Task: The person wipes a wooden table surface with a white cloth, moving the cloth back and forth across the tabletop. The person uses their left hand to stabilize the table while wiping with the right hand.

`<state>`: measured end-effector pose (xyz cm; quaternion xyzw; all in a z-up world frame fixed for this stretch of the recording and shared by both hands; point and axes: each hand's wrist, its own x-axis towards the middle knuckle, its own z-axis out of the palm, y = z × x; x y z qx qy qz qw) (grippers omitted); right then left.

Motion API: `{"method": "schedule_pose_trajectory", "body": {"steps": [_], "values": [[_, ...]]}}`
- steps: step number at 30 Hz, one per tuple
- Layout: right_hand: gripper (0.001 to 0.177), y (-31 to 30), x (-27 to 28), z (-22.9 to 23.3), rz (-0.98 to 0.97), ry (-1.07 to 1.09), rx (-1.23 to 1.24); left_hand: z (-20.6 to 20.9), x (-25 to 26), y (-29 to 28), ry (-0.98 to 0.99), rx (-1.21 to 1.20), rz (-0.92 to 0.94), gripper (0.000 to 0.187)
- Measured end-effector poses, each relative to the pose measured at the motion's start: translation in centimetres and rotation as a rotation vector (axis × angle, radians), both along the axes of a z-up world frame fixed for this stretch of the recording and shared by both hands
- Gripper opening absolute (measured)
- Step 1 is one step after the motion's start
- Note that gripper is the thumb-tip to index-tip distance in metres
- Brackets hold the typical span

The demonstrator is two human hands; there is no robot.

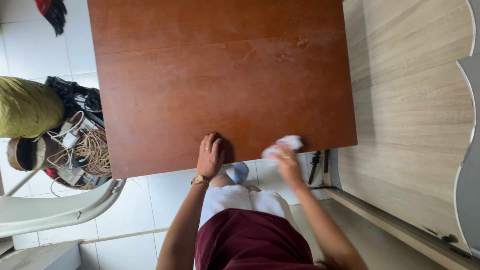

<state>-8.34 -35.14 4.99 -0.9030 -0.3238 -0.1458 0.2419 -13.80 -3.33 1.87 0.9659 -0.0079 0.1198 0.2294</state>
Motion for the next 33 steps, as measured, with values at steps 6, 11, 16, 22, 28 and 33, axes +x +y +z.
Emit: {"method": "schedule_pose_trajectory", "body": {"steps": [6,11,16,22,28,33], "values": [[0.042,-12.2,4.5,-1.4,-0.312,-0.011,-0.117,1.4,-1.2,-0.1,0.055,0.003,-0.002,0.051],[0.039,2.0,1.4,-0.8,-0.338,0.127,-0.014,0.8,-1.8,0.8,0.062,-0.021,0.026,0.050],[0.033,11.1,-2.5,-1.3,0.095,0.141,0.037,0.0,-1.2,1.3,0.054,-0.040,-0.001,0.051],[0.019,4.2,3.7,-1.2,0.056,-0.068,-0.084,2.0,2.7,4.1,0.043,-0.074,-0.097,0.039],[0.045,7.8,6.6,-1.2,-0.432,-0.055,-0.246,23.2,11.1,3.0,-0.276,-0.190,-0.448,0.014],[0.043,22.7,4.3,-0.3,-0.178,0.204,-0.002,40.5,8.1,0.8,-0.486,-0.398,-0.556,0.021]]}}
